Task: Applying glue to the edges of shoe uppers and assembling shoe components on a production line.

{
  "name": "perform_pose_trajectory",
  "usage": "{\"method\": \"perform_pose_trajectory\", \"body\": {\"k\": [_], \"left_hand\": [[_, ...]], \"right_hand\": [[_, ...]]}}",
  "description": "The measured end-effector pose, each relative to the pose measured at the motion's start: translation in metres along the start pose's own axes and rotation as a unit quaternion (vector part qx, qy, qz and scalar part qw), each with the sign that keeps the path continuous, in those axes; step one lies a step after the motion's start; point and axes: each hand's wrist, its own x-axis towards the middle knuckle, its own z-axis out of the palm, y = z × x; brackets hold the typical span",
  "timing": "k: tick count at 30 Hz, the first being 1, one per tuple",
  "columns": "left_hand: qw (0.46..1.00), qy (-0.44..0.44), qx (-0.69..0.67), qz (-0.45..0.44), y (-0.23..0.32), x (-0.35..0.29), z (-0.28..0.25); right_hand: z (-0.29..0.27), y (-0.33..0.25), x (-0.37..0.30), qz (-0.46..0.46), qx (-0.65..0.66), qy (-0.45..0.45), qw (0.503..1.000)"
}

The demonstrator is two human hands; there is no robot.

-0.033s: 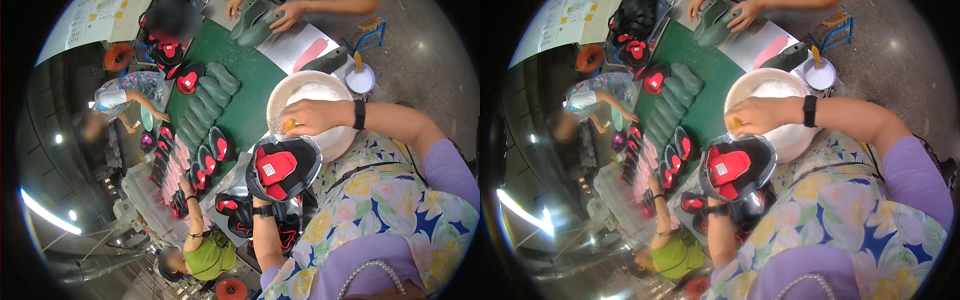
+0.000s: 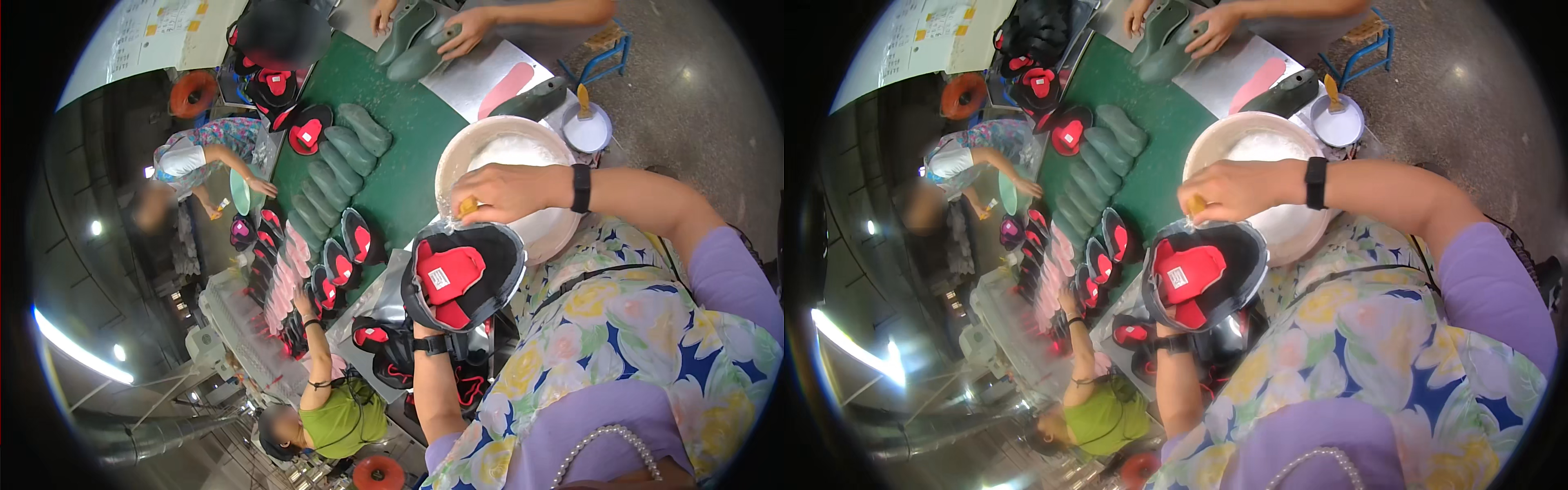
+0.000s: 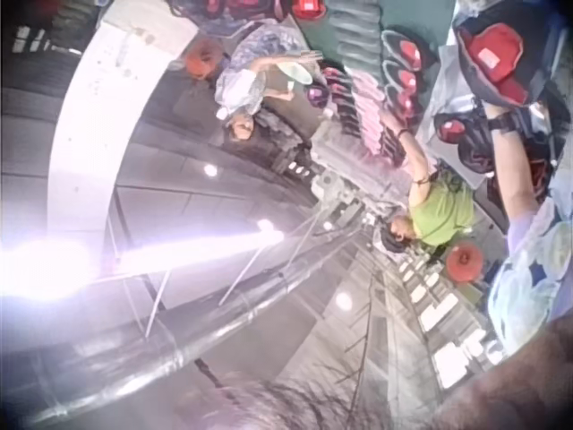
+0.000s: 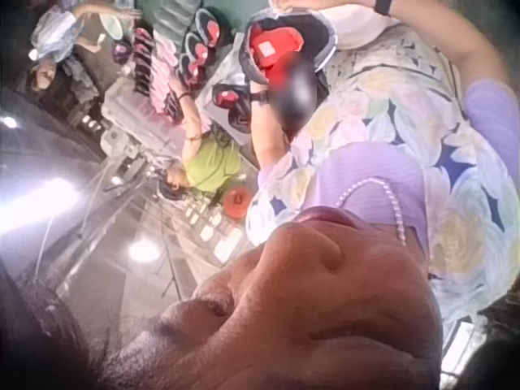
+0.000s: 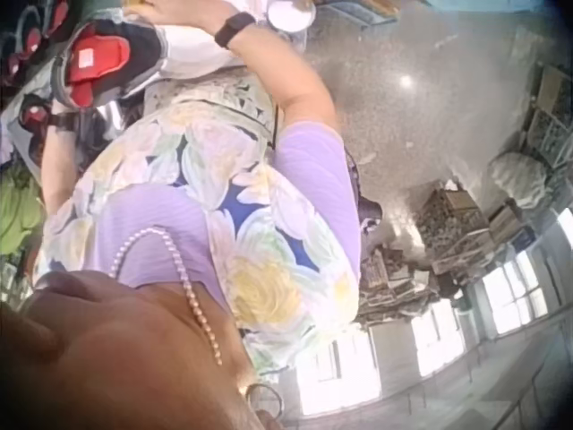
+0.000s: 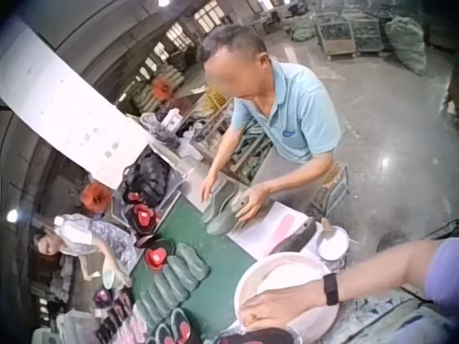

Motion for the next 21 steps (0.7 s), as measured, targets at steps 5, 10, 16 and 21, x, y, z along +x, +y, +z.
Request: {"method": "perform_pose_trajectory", "body": {"k": [5,10,16,21], "left_hand": [[0.999,0.019,-0.030,-0.009,-0.003,0.007,-0.013],[0.996,0.046,-0.067,-0.021,-0.026,0.017,-0.022],[0.991,0.070,-0.107,-0.034,-0.043,0.037,-0.028],[0.985,0.089,-0.142,-0.043,-0.056,0.051,-0.037]], "right_hand": [[-0.003,0.007,-0.009,0.112,-0.040,0.036,0.992],[0.014,0.002,-0.019,0.249,-0.021,0.119,0.961],[0.041,-0.006,-0.024,0.294,0.044,0.125,0.947],[0.046,-0.023,-0.025,0.291,0.060,0.081,0.951]]}}
